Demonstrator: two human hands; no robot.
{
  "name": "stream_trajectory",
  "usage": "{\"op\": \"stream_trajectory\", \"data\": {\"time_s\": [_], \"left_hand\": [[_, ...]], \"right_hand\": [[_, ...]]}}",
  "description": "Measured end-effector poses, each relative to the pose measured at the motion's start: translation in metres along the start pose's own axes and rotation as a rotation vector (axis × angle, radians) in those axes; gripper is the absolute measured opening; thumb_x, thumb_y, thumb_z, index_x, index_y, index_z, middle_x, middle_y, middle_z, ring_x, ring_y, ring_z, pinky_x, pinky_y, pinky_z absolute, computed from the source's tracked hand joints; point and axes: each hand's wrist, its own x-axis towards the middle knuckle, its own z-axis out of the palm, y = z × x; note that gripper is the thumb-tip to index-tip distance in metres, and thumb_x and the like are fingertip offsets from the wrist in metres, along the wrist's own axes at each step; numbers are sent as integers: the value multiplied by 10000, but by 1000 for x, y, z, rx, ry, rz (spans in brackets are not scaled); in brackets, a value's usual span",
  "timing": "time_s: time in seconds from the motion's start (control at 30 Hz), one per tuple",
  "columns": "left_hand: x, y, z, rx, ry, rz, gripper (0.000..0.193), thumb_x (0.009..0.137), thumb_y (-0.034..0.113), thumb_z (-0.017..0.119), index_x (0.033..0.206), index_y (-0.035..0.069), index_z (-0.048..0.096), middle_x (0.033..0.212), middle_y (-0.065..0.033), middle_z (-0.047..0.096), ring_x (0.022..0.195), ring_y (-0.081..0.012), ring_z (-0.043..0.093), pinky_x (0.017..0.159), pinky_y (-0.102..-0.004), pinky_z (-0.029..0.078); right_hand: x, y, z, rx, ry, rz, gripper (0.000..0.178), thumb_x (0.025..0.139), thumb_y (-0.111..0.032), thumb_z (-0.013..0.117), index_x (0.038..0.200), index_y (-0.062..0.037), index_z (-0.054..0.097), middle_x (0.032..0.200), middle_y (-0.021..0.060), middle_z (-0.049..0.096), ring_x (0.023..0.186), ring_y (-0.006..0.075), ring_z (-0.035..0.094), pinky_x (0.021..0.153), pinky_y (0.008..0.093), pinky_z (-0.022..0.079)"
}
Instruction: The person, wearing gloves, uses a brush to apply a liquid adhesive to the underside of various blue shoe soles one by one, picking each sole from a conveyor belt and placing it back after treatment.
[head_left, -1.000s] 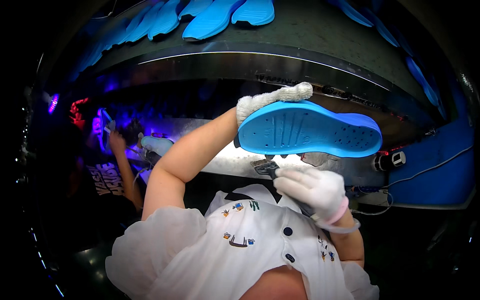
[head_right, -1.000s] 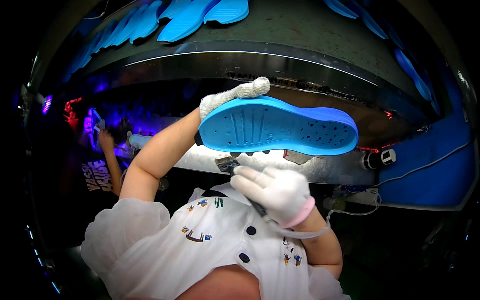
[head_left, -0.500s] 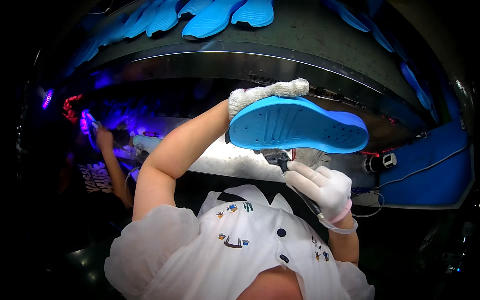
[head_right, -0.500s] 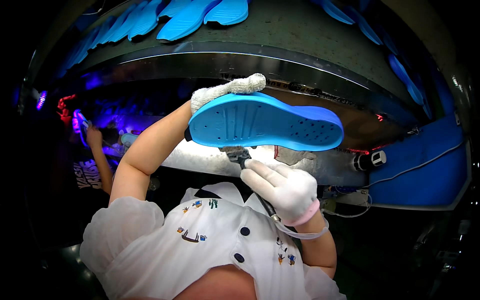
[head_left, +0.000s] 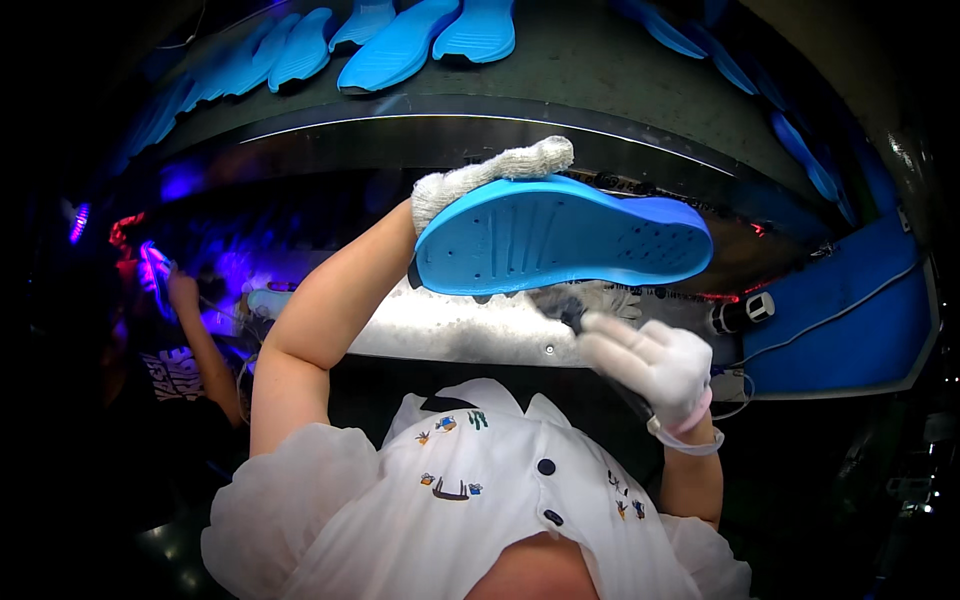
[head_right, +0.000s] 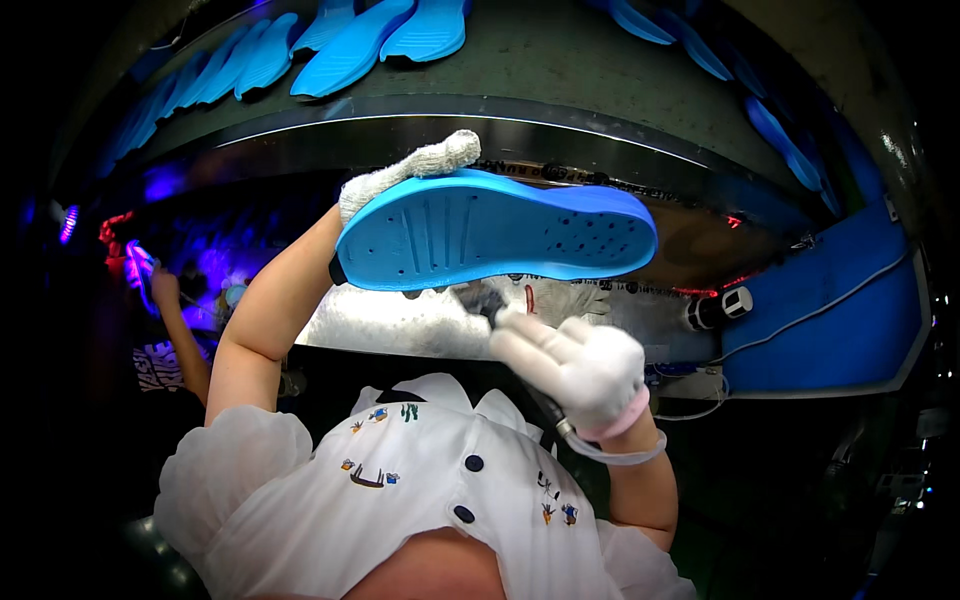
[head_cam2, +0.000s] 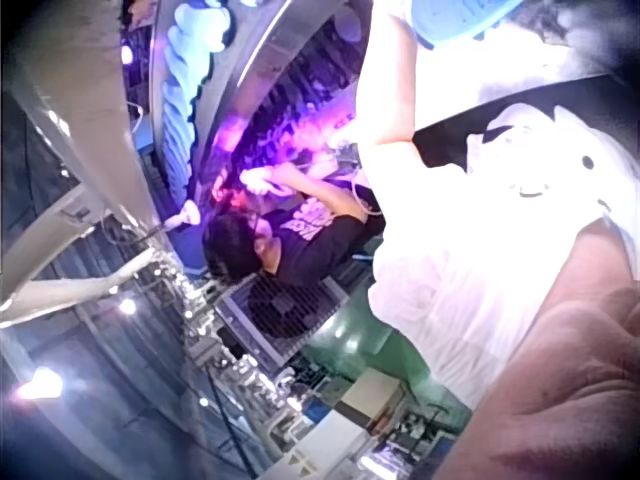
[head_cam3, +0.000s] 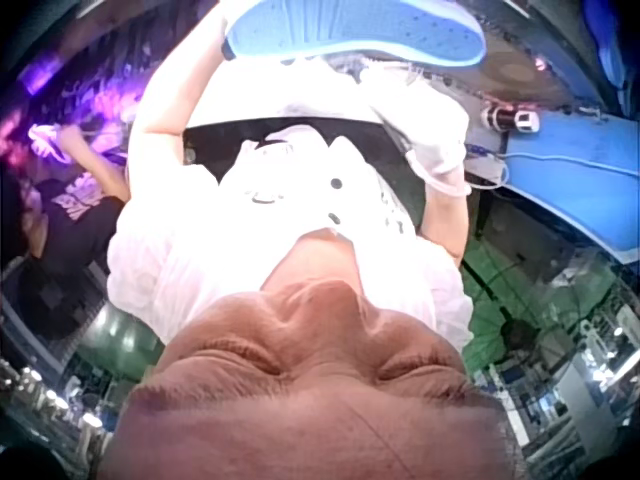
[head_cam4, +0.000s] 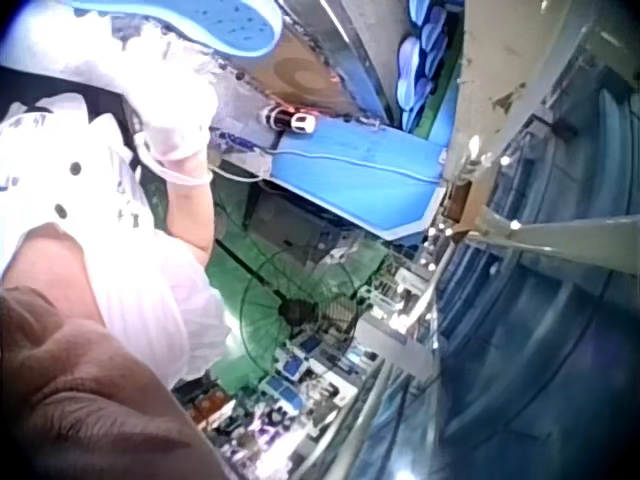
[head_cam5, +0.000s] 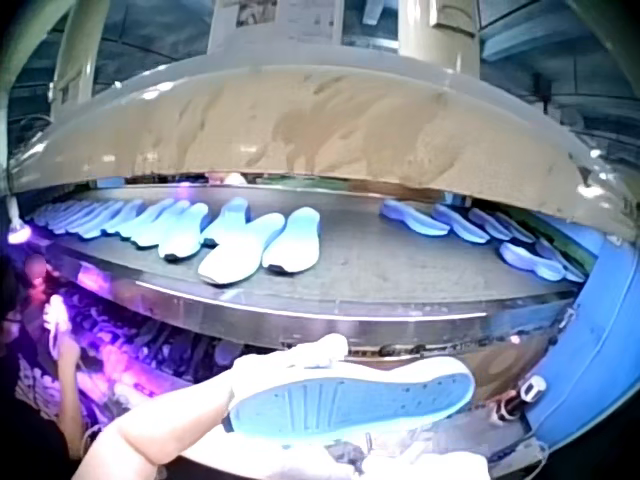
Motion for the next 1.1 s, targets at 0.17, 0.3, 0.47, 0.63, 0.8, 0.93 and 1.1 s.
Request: {"op": "stream_trajectory", "data": {"time_s": [0.17, 0.3, 0.47, 0.63, 0.8, 0.93, 1.1], "left_hand": [[-3, 17, 16, -32, 167, -323, 606, 993, 537, 456, 1431, 124, 532, 1474, -144, 507, 1400, -315, 441, 1129, -406, 428], [11, -27, -4, -187, -3, -90, 666, 978, 574, 471, 1451, 107, 491, 1457, -189, 503, 1367, -324, 469, 1096, -446, 460], [14, -60, 48, -383, -208, -14, 921, 850, 780, 528, 1476, 115, 410, 1341, -162, 570, 1140, -276, 634, 945, -435, 576], [34, -49, 67, -354, -229, -38, 1027, 803, 846, 500, 1487, 90, 377, 1274, -176, 597, 1097, -307, 652, 893, -461, 595], [124, -14, 106, -396, -195, 24, 1050, 851, 831, 435, 1473, -9, 341, 1240, -277, 574, 1036, -411, 655, 906, -495, 585], [154, -16, 154, -45, -71, -273, 877, 951, 582, 559, 1494, -61, 309, 1435, -315, 449, 1158, -345, 623, 922, -468, 580], [107, 23, 77, 1720, 160, 998, 274, 862, 154, 677, 1114, 47, 683, 1189, -181, 641, 1084, -371, 607, 1008, -447, 486]], "right_hand": [[0, 25, -2, 144, 211, 105, 269, 694, -53, 768, 962, -46, 739, 1038, 142, 743, 599, 223, 615, 566, 299, 497], [2, 3, -5, 477, 178, 152, 296, 622, -23, 825, 908, -35, 751, 860, 115, 757, 636, 183, 624, 609, 282, 498], [15, 17, 38, 304, 742, 504, 264, 695, 56, 775, 932, -54, 740, 863, 91, 706, 714, 197, 628, 651, 311, 501], [6, 20, 41, 129, 728, 237, 283, 687, 6, 813, 956, -57, 750, 931, 87, 732, 745, 199, 644, 694, 316, 517], [-22, 7, 19, 822, 1159, 483, 254, 865, -85, 716, 1070, 25, 614, 963, 147, 690, 742, 151, 629, 693, 282, 513], [-37, 17, 19, 981, 1272, 536, 314, 924, -138, 698, 1156, 27, 564, 1063, 160, 661, 777, 126, 629, 659, 220, 514], [-65, 33, 37, 1017, 1278, 941, 252, 916, 21, 629, 1161, 38, 570, 1021, 127, 664, 679, 96, 609, 591, 193, 521]]}}
